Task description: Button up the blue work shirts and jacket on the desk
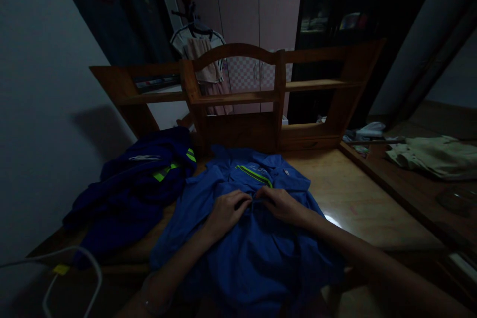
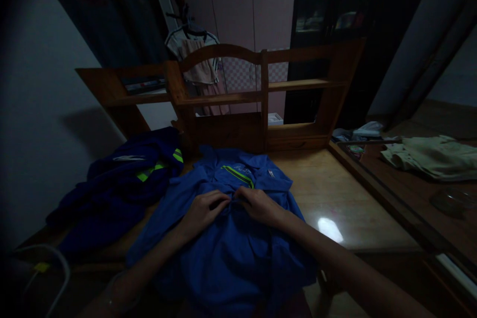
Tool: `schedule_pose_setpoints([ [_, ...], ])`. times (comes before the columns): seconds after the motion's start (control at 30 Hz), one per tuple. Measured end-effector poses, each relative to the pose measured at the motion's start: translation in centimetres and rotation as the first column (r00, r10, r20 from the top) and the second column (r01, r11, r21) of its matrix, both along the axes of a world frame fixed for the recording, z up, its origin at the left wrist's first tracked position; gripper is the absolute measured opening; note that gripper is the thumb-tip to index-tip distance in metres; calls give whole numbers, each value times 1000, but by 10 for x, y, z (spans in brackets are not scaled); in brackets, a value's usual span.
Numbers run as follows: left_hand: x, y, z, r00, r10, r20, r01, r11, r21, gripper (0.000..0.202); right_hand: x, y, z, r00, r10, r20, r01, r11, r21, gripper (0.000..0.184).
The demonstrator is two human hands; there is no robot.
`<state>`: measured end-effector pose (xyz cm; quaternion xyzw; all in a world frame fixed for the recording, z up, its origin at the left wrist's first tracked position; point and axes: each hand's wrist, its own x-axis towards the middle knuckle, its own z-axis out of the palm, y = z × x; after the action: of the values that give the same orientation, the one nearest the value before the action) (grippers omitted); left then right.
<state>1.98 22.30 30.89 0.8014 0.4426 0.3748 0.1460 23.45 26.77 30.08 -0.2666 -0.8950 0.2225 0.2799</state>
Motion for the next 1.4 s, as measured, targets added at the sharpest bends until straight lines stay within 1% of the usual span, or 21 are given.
schedule_pose_setpoints([
  [0.13, -1, -3, 0, 1000, 24, 6, -23, 999, -44, 16, -1, -8, 1, 994, -33, 103, 25, 997, 77, 23],
  [0.23, -6, 0, -3, 993, 58, 106, -44, 991, -128, 20, 0, -15, -1, 986, -48, 158, 17, 981, 196, 24],
  [0.3, -11, 6, -7, 976, 108, 188, -73, 980, -185, 25, 3, -20, -1, 988, -41, 150, 3, 969, 246, 24],
  [0.4, -24, 18, -11, 929, 172, 329, -75, 954, -289, 31, 10, -27, 4, 996, -49, 76, 28, 967, 255, 21],
  [0.47, -32, 24, -13, 904, 208, 374, -72, 935, -346, 34, 15, -29, 12, 996, -87, 27, 77, 962, 260, 29],
  [0.5, -35, 27, -13, 905, 224, 362, -87, 930, -358, 35, 18, -28, 17, 993, -117, 16, 108, 956, 272, 34],
  [0.57, -38, 27, -12, 931, 240, 275, -137, 928, -346, 34, 25, -23, 26, 983, -177, 43, 154, 935, 319, 40],
  [0.63, -36, 23, -9, 957, 248, 150, -200, 940, -276, 32, 31, -17, 31, 960, -252, 119, 191, 907, 376, 52],
  [0.73, -25, 13, -7, 950, 306, -63, -311, 943, -119, 39, 38, -13, 27, 873, -427, 237, 312, 861, 402, 89],
  [0.77, -22, 10, -7, 935, 324, -141, -337, 939, -75, 43, 39, -13, 24, 829, -490, 270, 369, 842, 393, 99],
  [0.8, -19, 8, -8, 917, 333, -221, -350, 936, -41, 46, 41, -15, 20, 786, -539, 302, 418, 824, 383, 104],
  [0.83, -17, 7, -10, 894, 335, -298, -355, 935, -14, 47, 43, -16, 18, 751, -572, 329, 453, 809, 374, 103],
  [0.87, -17, 7, -11, 869, 334, -366, -356, 934, 8, 47, 46, -17, 17, 728, -593, 346, 475, 799, 370, 96],
  [0.93, -20, 10, -14, 816, 344, -464, -370, 928, 36, 48, 57, -14, 21, 724, -606, 330, 496, 789, 362, 69],
  [1.0, -26, 16, -17, 780, 372, -503, -405, 913, 47, 51, 76, -5, 32, 748, -619, 238, 533, 775, 340, 43],
  [1.07, -32, 22, -20, 763, 411, -499, -447, 893, 52, 54, 104, 8, 45, 761, -644, 79, 602, 746, 286, 28],
  [1.1, -34, 24, -22, 758, 431, -490, -466, 883, 56, 56, 119, 15, 51, 765, -644, -12, 628, 741, 239, 25],
  [1.17, -36, 27, -25, 748, 461, -478, -495, 867, 62, 57, 148, 24, 60, 787, -599, -147, 615, 778, 129, 23],
  [1.27, -34, 26, -24, 740, 484, -467, -494, 862, 110, 53, 180, 27, 63, 837, -511, -195, 526, 850, 31, 30],
  [1.33, -27, 25, -15, 749, 508, -426, -464, 861, 211, 47, 190, 23, 60, 858, -484, -172, 495, 868, 24, 33],
  [1.4, -13, 25, 1, 777, 530, -339, -434, 842, 321, 39, 192, 18, 57, 869, -464, -173, 475, 880, 26, 33],
])
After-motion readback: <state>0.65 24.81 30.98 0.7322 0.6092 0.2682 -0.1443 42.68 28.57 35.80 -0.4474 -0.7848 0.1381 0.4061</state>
